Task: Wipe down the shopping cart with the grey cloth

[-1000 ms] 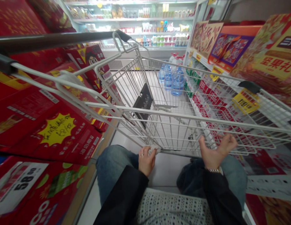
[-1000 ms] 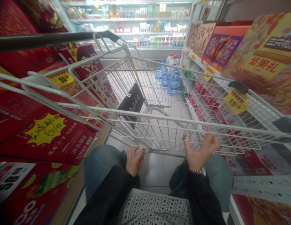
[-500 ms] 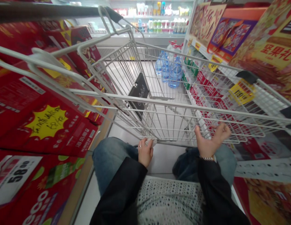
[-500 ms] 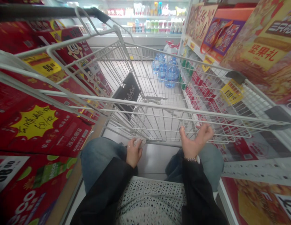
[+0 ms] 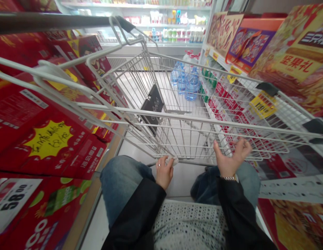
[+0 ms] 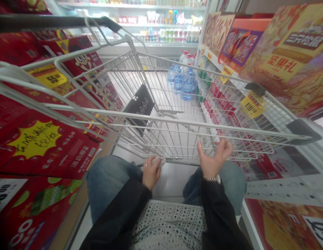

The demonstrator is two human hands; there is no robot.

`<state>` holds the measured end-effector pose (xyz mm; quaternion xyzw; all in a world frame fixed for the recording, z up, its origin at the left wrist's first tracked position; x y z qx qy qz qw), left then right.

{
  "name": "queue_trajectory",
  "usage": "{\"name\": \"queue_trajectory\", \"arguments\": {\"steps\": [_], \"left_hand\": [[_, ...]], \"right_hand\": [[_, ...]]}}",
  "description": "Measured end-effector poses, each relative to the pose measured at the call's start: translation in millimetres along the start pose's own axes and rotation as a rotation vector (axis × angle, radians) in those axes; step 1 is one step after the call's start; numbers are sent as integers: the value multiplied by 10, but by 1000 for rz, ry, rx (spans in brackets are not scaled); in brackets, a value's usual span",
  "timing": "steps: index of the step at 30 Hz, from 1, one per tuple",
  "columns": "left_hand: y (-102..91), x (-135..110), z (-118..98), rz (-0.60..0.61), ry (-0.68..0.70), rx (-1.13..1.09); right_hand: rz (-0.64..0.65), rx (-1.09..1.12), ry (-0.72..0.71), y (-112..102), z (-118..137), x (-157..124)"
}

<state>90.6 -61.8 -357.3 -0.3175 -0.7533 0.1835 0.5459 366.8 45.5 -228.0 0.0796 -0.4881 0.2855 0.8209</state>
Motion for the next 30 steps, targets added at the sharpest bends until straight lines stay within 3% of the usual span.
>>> {"name": "queue_trajectory", "arguments": {"steps": [7,13,15,18,22,24,26,30], "left_hand": [[-252,156,-73,-77,-7,-13],[-168,145,-217,-44,58,-36],[-225,181,-244,-83,73,-42],[-497,359,-226,-222,65,-39],[-1023,692,-150,-501,10,30],[-1161,801,-177,-571,27,68],[-1146,836,-267,-550,105,79],[-937,720,-422,-436,235,40]], "right_hand": [[-12,31,-25,-1,16,-14],[-27,26,-48,-12,47,-1],[-31,25,-53,-13,46,-1],[-19,15,-55,-5,19,-12],[-16,-7,-60,-13,-4,-15],[-15,-10,-66,-16,5,-9],[-12,-1,-75,-13,24,-4],[-12,-10,-72,-5,31,-9]]}}
Point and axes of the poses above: each hand's wrist, its own x-axis towards the middle knuckle, its own y-axis out of the palm, z = x × y, the point moved 7 cm from there along x, towards the middle knuckle, and after that the axes turned 13 degrees about -z, right-handed, at the moved point
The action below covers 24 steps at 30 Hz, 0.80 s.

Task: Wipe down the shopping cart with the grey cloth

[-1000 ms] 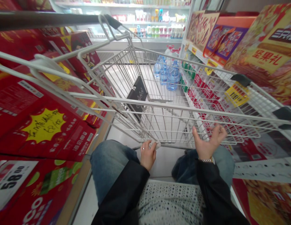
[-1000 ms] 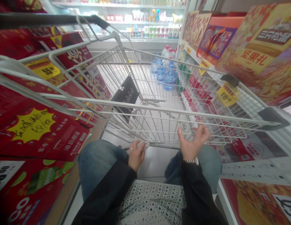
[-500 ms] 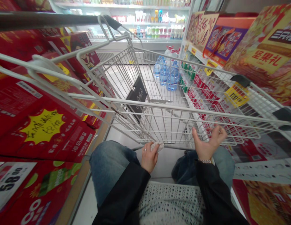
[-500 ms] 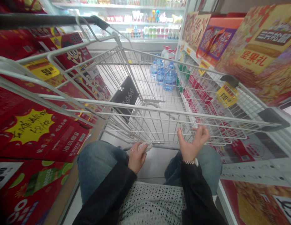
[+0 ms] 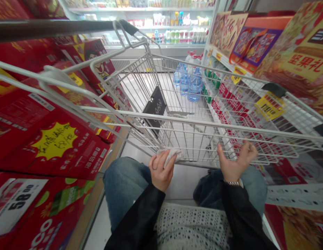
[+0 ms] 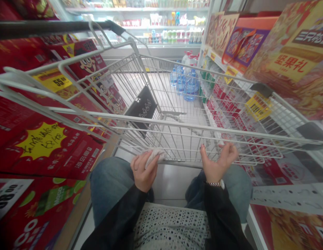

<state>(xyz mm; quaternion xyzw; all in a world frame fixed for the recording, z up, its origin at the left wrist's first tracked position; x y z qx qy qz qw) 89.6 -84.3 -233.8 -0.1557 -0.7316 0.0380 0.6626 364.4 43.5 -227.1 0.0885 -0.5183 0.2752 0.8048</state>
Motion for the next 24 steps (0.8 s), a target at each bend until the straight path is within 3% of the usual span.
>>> {"name": "queue_trajectory", "arguments": {"steps": [4,8,10,13,16,18,24], "left_hand": [[-76,61,-5,39,13,-68],[-414,507,126,-145,6,-42],[-466,644,149,-175,30,30],[-380,557,87,-163,97,41],[-242,330,57,-80,82,-57],[-266,318,92,-73,66,-78],[-772,1045,393,-324,44,89]], "right_hand": [[18,-26,22,11,-25,-16],[24,-13,21,5,-39,-18],[16,-8,14,-3,-49,-18],[6,0,9,-9,-64,-27],[14,-10,42,0,-80,-37],[23,-19,66,9,-81,-40],[6,-18,59,-3,-77,-40]]}}
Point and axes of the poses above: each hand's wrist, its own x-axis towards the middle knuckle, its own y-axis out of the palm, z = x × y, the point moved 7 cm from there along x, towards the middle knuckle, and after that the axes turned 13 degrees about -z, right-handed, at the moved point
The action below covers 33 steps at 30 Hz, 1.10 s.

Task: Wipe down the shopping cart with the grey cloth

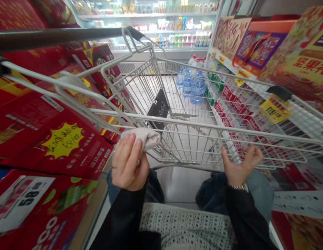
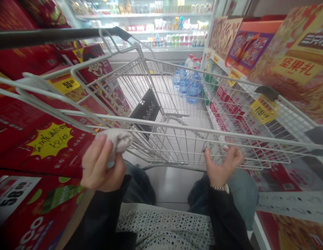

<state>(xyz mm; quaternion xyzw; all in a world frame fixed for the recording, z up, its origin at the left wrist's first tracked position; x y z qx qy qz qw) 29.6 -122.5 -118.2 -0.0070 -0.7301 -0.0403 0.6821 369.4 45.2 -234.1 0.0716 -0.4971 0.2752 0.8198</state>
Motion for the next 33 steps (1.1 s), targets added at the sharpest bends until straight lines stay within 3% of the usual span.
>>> {"name": "queue_trajectory", "arguments": {"steps": [3,9,11,19,21,26,28,32,33], "left_hand": [[28,132,-5,24,25,-10],[147,-450,-211,279,-43,-118],[151,-474,-214,305,-30,-144],[-15,468,143,-39,-27,26],[2,460,105,-16,-38,27],[50,48,-71,127,-39,-20],[41,19,-77,145,-10,-42],[-38,444,58,43,71,43],[-89,598,113,-45,70,96]], "right_hand": [[-6,16,-24,5,-10,-9],[-23,13,-43,18,0,-15],[-13,9,-36,26,2,-14],[-1,24,-1,5,21,7],[-7,32,-1,3,15,6],[-11,28,-38,26,-15,-25],[-1,17,-35,38,-20,-32],[3,-2,-4,25,-2,-13],[4,1,0,18,6,-6]]}}
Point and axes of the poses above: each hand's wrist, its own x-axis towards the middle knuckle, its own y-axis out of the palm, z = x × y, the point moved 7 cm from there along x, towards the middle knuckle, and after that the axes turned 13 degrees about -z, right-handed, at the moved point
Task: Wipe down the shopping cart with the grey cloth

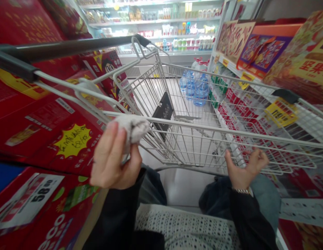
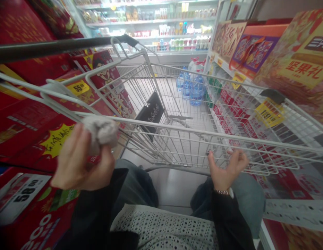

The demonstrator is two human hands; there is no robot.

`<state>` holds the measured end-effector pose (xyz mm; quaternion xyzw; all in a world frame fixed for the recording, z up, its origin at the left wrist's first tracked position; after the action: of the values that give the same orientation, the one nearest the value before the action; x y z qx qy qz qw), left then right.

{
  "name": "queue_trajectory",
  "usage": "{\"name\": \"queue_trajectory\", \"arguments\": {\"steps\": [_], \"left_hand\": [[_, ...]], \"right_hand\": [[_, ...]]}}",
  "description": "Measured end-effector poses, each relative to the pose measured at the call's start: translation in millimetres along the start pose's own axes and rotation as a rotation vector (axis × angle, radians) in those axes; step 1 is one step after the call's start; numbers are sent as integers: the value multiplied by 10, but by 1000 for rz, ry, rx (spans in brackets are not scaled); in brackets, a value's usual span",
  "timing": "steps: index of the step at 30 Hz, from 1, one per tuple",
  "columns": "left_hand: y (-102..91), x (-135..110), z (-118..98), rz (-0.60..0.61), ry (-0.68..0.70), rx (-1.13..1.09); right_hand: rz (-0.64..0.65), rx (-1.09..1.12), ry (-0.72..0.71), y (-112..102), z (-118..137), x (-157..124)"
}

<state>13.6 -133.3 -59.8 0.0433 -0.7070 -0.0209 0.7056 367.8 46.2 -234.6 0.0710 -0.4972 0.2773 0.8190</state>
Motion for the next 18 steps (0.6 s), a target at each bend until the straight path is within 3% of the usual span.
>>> {"name": "queue_trajectory", "arguments": {"steps": [1,4,6,9,12,14,18], "left_hand": [[-18,127,52,-57,2,49],[38,264,60,-54,23,55],[56,133,-32,-32,7,-18],[106,-248,-211,118,-39,-99],[87,-434,-222,180,-110,-116],[45,-301,-124,135,-100,-62],[-29,297,128,-50,-7,143]], "right_hand": [[-1,6,1,-7,7,7],[-16,21,-10,-28,13,20],[-33,20,-14,-40,9,24],[-43,22,-28,-45,30,32],[-36,21,-33,-40,59,38],[-26,10,-13,-35,51,36],[-9,6,20,-26,-5,19]]}}
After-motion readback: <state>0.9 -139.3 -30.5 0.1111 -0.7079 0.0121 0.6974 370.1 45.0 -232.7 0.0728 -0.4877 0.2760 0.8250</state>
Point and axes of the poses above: each hand's wrist, its own x-axis towards the middle knuckle, its own y-axis out of the palm, z = x × y, the point moved 7 cm from there along x, towards the middle knuckle, and after that the axes turned 13 degrees about -z, right-handed, at the moved point
